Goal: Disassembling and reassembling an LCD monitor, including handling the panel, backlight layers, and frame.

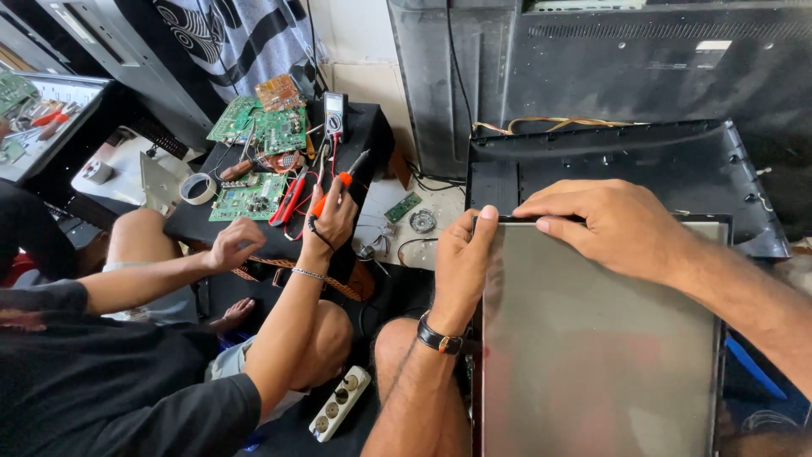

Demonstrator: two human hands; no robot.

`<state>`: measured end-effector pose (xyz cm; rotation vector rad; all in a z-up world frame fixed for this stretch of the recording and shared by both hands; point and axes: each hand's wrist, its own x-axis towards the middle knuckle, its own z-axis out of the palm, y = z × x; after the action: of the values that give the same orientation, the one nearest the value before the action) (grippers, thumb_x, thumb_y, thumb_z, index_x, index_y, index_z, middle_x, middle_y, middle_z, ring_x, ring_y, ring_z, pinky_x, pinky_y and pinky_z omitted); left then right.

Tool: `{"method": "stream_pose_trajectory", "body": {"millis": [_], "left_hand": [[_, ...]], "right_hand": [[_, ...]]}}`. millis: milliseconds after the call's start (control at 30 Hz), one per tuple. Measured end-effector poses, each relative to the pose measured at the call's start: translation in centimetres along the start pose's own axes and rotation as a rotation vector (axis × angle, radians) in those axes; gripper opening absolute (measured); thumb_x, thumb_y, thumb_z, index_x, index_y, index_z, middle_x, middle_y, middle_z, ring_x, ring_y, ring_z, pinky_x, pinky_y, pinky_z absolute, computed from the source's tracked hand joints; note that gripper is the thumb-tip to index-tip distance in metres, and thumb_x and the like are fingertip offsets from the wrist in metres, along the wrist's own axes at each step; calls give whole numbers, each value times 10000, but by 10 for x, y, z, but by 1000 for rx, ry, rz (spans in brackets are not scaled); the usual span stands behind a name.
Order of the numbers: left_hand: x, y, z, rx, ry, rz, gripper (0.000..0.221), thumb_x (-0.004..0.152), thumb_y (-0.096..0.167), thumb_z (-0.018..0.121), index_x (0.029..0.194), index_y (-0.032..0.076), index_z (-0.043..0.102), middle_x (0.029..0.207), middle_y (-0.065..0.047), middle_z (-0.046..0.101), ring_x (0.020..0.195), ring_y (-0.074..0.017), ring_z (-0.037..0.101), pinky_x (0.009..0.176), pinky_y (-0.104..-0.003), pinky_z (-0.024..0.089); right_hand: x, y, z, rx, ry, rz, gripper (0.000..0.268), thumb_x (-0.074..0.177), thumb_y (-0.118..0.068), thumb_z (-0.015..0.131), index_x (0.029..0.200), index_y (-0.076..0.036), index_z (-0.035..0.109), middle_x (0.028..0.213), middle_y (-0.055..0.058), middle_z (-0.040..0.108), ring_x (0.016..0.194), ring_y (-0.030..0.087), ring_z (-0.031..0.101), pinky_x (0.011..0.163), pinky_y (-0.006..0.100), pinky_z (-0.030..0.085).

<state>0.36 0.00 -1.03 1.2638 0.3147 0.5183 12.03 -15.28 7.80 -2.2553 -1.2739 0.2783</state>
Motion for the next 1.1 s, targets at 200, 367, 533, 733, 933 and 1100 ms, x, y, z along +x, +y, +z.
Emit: {"method": "stream_pose_trajectory", "body": {"millis": [200, 367, 533, 733, 933, 1100], "left_hand": [[-2, 4, 5, 91, 35, -19, 387, 1029, 392, 544, 786, 90, 538, 720, 58, 462, 655, -49, 369, 590, -207, 331], [0, -5, 3, 73, -9, 31, 358, 1042, 340, 544, 823, 60, 584, 747, 56, 491, 692, -49, 389, 645, -201, 354], [1, 0, 5, 72, 16, 2, 386, 1053, 323, 516, 772, 60, 545, 766, 37, 490, 723, -75, 391, 680, -226, 367], [2, 7, 7, 174, 124, -114, 505, 1051, 370, 418, 875, -26, 676, 878, -56, 649, 802, -146, 517, 776, -247, 423], [8, 1, -1, -231, 161, -369, 314, 1009, 271, 557, 967, -9, 694, 929, -42, 647, 833, -127, 547, 763, -234, 433], [16, -13, -10, -484, 135, -494, 208, 983, 259, 642, 888, 81, 695, 785, 9, 636, 678, -78, 547, 634, -206, 417]], "right_hand": [[-8, 7, 8, 56, 76, -68, 320, 842, -132, 642, 1118, -153, 802, 1329, -46, 711, 920, 148, 727, 780, 286, 554], [-10, 8, 7, 149, 83, -61, 313, 820, -98, 656, 1089, -119, 815, 1322, -17, 714, 922, 141, 723, 781, 266, 552], [-11, 5, 7, 168, 104, -63, 287, 830, -100, 653, 1070, -87, 810, 1268, -7, 733, 957, 149, 719, 809, 271, 547], [-15, -14, 17, 42, 220, 28, 241, 851, -156, 664, 1060, -120, 779, 1169, -50, 758, 972, 176, 716, 839, 317, 544], [-21, -19, 19, 114, 260, 47, 253, 872, -83, 637, 1062, -120, 801, 1229, -42, 741, 749, 152, 658, 658, 288, 514], [-22, -19, 20, 100, 275, 26, 262, 857, -63, 640, 1051, -118, 806, 1265, -45, 723, 577, 145, 593, 556, 281, 485]]}}
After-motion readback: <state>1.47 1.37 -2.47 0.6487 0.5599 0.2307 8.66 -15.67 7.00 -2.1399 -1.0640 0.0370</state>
